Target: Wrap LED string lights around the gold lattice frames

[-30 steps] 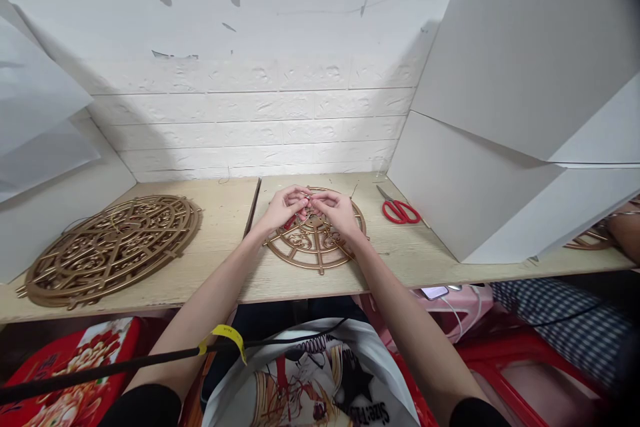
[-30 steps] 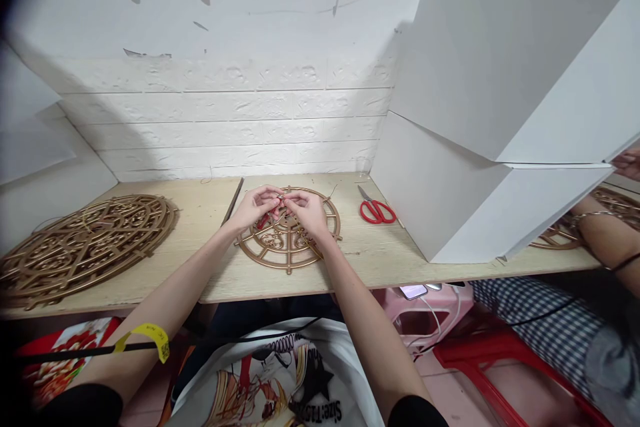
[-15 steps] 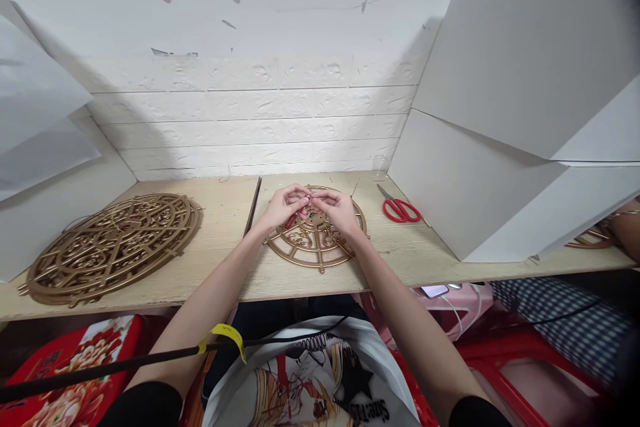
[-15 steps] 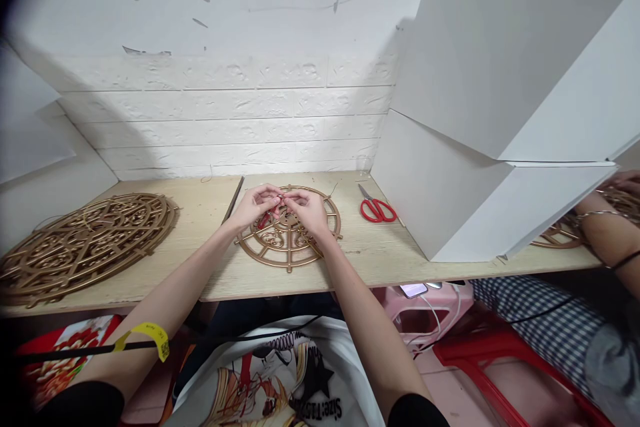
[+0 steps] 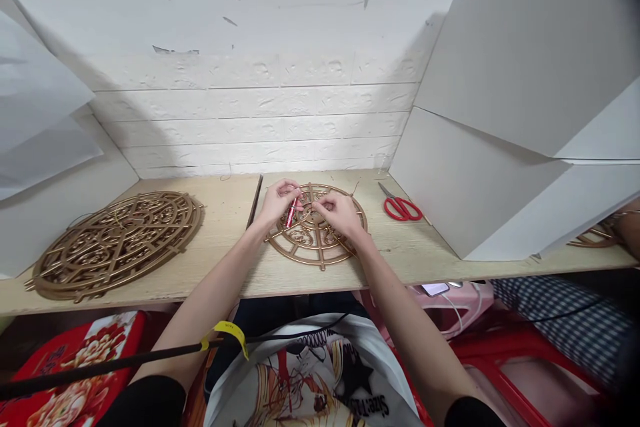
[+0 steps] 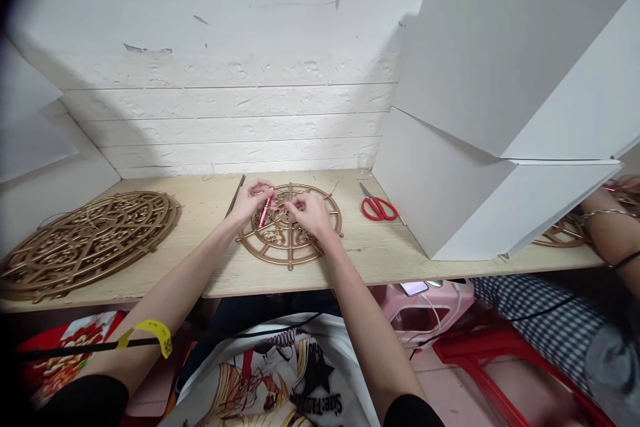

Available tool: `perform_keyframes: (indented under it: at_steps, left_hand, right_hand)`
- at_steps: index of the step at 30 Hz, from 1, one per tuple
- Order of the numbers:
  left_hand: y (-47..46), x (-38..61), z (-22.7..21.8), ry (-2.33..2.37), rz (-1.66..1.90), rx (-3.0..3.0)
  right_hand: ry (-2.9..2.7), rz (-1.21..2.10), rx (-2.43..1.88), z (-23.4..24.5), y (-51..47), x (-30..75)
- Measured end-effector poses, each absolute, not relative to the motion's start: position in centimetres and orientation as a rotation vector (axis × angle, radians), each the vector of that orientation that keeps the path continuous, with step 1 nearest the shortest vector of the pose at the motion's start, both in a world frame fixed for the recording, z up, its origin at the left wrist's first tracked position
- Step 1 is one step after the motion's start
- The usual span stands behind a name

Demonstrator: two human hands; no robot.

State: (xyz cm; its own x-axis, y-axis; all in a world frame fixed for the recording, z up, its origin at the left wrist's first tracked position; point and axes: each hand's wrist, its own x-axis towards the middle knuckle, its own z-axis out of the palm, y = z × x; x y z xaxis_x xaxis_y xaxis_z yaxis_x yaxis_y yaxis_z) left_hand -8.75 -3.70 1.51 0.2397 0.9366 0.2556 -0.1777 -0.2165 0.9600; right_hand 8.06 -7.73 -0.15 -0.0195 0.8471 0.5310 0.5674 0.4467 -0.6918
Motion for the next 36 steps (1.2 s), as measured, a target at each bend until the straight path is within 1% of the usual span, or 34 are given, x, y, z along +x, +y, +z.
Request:
perform_keyframes:
  at_steps: [3,10,19,24,26,28,32,36]
  left_hand:
    - [-3.5,-8.8,1.4,0.804,1.261,1.342]
    - [-3.4,-8.5,1.0,0.833,1.308,1.269]
    - [-3.2,-8.5,0.9,0.890,1.336,1.065]
    - [-2.9,-8.5,0.7,0.849,1.321,0.922]
    - [-2.7,-8.5,0.5,0.818,1.316,0.895]
    - [-2.5,-8.6,0.3,0.783,1.312,0.887]
    - [-2.1,-8.8,0.1,0.758,1.302,0.859]
    - [-2.1,-8.6,0.1,0.782,1.303,0.816]
  right_hand:
    - [-1.867,0.217,-1.288,-0.4,-7.8,7.8]
    - [-1.946,0.228,-1.259,-0.8,-7.6,6.9]
    - [-1.771,0.500,-1.027,-0.5,-7.8,6.4]
    - [-1.729,0.813,-0.899,-0.8,-7.7,6.7]
    - [-1.777,0.884,-0.885,-0.9,-7.8,6.7]
    - [-1.873,0.872,-0.915,-0.8,-8.1,6.7]
    - [-2.052,0.732,-0.943,-0.6,-8.5,6.6]
    - [-2.088,0.655,-0.934,-0.5,-8.7,6.6]
